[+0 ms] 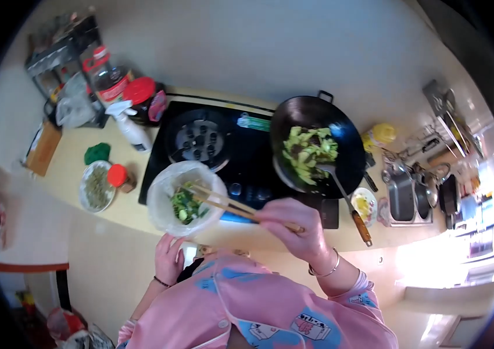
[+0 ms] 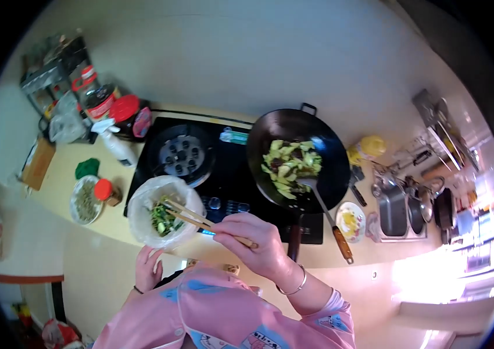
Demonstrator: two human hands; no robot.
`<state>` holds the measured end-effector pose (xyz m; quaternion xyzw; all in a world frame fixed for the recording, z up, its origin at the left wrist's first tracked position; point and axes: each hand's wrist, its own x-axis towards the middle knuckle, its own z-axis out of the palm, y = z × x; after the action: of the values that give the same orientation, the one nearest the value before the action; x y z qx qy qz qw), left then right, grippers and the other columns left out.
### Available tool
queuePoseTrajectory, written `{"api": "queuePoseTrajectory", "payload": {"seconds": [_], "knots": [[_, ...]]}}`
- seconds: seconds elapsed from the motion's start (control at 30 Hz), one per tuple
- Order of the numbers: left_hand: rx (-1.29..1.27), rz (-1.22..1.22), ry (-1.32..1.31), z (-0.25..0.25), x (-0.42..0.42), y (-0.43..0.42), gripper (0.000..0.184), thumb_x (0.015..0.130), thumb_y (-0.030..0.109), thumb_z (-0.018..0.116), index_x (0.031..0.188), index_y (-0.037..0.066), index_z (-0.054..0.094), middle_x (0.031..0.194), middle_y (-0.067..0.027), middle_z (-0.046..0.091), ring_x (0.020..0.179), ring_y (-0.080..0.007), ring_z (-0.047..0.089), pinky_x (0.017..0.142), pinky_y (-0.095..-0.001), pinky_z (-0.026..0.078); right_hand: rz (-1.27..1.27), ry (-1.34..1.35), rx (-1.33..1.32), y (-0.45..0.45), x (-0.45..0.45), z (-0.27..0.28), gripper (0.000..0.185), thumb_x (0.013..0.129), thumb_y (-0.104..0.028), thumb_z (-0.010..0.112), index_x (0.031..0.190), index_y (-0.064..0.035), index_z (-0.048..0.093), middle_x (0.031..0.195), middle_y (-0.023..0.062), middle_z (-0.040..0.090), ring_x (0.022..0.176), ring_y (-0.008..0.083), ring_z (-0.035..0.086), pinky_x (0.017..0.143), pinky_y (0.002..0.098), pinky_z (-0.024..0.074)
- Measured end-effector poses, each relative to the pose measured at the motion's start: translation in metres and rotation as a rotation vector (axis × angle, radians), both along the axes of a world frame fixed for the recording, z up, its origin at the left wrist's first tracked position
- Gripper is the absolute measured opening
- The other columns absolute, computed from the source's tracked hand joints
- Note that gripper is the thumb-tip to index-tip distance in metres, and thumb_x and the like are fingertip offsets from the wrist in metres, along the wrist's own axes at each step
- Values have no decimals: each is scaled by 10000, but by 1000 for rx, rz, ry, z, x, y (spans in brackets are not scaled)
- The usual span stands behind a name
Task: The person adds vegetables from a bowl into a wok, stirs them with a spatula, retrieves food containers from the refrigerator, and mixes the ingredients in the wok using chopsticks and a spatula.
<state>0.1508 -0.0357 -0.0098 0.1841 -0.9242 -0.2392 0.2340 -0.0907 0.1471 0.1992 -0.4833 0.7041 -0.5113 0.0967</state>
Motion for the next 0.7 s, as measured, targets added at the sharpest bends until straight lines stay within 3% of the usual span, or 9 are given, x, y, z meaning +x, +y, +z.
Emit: {"api": "queuePoseTrajectory", "payload": {"seconds": [0.13, 0.2, 0.33, 0.43, 0.57, 0.63, 0.7], "knots": [[27, -28, -27, -3, 1, 1, 411, 666, -25, 602, 1062, 83, 580, 1146, -144, 497, 1100, -343, 459, 914, -416, 383, -273, 87, -69, 43, -34, 4, 85, 814, -54, 601, 833, 22, 634, 826, 96, 628, 765, 181, 602, 711, 274, 478], [21, -33, -47, -5, 1, 1, 416, 666, -26, 608, 1066, 80, 576, 1161, -141, 488, 1108, -344, 452, 913, -418, 380, -542, -155, -136, 64, -58, 2, 133, 858, -78, 552, 855, 35, 623, 823, 80, 626, 747, 151, 601, 713, 264, 483], [15, -36, -49, -4, 1, 2, 414, 666, -29, 603, 1067, 69, 571, 1167, -142, 483, 1112, -345, 449, 915, -422, 376, -750, -106, -208, 98, -82, 9, 144, 868, -74, 534, 884, 43, 615, 832, 89, 618, 736, 151, 599, 705, 242, 468], [-7, -38, -5, -2, 1, 4, 389, 665, -52, 588, 1040, 51, 573, 1129, -139, 500, 1087, -342, 466, 898, -415, 389, -821, 536, 33, 127, -90, 19, 137, 863, -87, 538, 850, 39, 590, 838, 115, 599, 738, 194, 580, 699, 274, 449], [-17, -45, 139, 5, 2, 7, 347, 642, -99, 551, 963, 30, 573, 1042, -132, 529, 996, -331, 513, 838, -397, 428, -897, 686, 106, 147, -96, 38, 121, 855, -77, 526, 766, 1, 548, 759, 122, 566, 680, 254, 561, 610, 346, 450], [-13, -54, 175, 7, -1, 9, 337, 633, -111, 542, 939, 28, 572, 1015, -131, 537, 965, -327, 526, 816, -392, 440, -755, 795, 552, 171, -107, 21, 107, 845, -125, 549, 792, -35, 572, 774, 115, 583, 687, 268, 581, 602, 370, 462], [1, -67, 194, 7, -3, 11, 338, 622, -113, 539, 928, 29, 569, 998, -128, 543, 939, -326, 536, 792, -395, 448, -660, 792, 968, 189, -108, -5, 210, 803, -252, 582, 851, -47, 581, 790, 137, 609, 707, 285, 610, 625, 369, 482]]}}
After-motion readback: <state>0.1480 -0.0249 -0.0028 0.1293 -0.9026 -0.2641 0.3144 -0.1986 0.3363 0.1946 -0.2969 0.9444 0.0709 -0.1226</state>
